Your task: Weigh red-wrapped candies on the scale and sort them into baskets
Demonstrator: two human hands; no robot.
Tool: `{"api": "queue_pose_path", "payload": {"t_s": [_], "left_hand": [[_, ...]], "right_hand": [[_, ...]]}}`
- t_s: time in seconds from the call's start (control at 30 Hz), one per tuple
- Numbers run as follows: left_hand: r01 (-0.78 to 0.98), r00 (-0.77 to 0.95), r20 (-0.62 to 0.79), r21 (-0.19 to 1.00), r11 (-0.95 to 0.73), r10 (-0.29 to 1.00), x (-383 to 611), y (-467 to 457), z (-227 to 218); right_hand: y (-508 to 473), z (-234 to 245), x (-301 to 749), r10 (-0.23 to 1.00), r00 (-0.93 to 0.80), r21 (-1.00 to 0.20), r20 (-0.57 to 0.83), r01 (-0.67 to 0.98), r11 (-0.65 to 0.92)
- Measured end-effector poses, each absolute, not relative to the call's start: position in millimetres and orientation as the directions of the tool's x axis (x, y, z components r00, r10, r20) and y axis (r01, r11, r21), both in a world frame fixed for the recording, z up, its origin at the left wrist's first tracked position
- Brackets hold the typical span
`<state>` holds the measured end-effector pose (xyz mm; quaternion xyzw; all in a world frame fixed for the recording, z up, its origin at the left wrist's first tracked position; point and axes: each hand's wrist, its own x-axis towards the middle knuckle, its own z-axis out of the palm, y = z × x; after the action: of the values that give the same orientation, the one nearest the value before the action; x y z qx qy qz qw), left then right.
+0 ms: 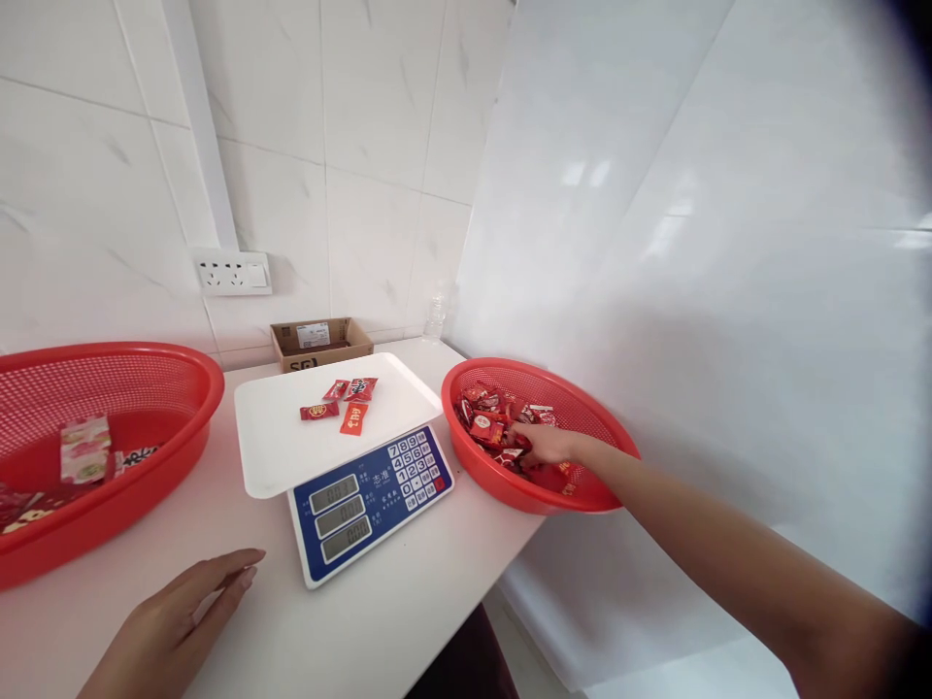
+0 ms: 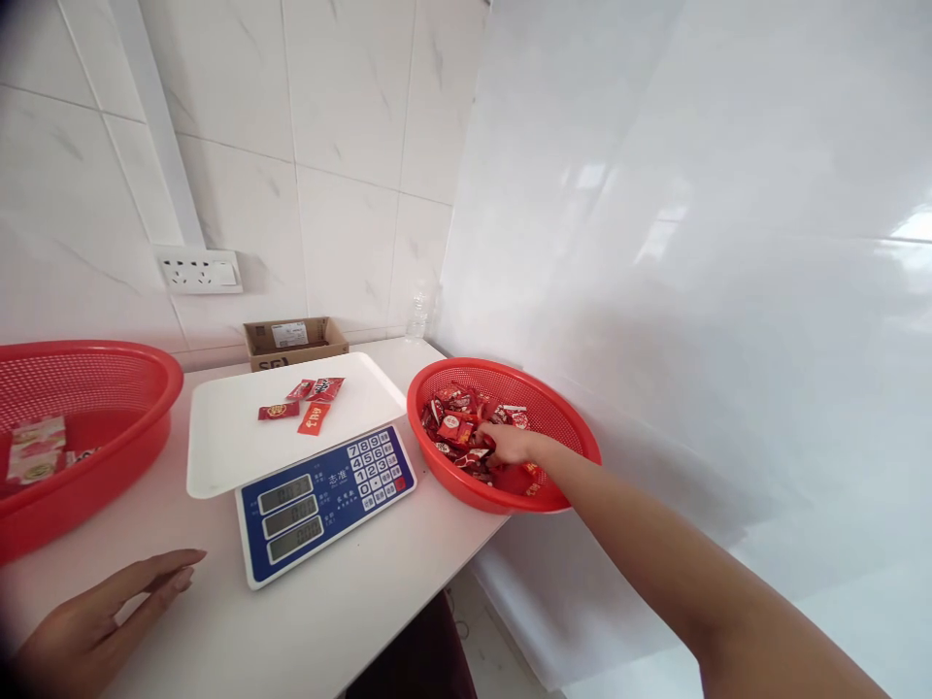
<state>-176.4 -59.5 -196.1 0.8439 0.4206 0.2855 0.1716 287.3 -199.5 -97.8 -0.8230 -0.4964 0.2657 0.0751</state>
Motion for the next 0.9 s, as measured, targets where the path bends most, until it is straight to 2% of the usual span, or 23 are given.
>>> {"api": "queue_pose_path", "payload": {"t_s": [0.1, 0.3, 0.43, 0.57, 0.77, 0.9], "left_hand": [[0.613, 0.541, 0.252, 0.534, -0.582, 0.802, -180, -56, -198], [0.613, 0.545, 0.246, 0.536, -0.581, 0.802, -181, -50, -206], [0.588, 0.581, 0.247, 0.531, -0.61, 0.775, -175, -60, -191], [0.571, 0.601, 0.215, 0.559, -0.601, 0.77, -170, -72, -172], [0.599, 0.583, 0.147, 0.587, -0.545, 0.799, -176, -78, -163], [0.592, 0.576, 0.143, 0.605, -0.532, 0.805, -177, -78, -162]], "right_hand": [[-197, -93, 291, 0.863, 0.392, -0.401, -0.32, 0.769, -0.498], [-199, -76, 303, 0.848, 0.47, -0.456, -0.246, 0.716, -0.529], [-181, -64, 285, 0.881, 0.466, -0.513, -0.078, 0.739, -0.436], [-139, -50, 236, 0.951, 0.278, -0.541, 0.132, 0.824, -0.166], [-84, -45, 155, 0.995, 0.045, -0.506, 0.084, 0.863, 0.003], [-69, -49, 133, 0.978, -0.015, -0.375, 0.21, 0.922, 0.095]]}}
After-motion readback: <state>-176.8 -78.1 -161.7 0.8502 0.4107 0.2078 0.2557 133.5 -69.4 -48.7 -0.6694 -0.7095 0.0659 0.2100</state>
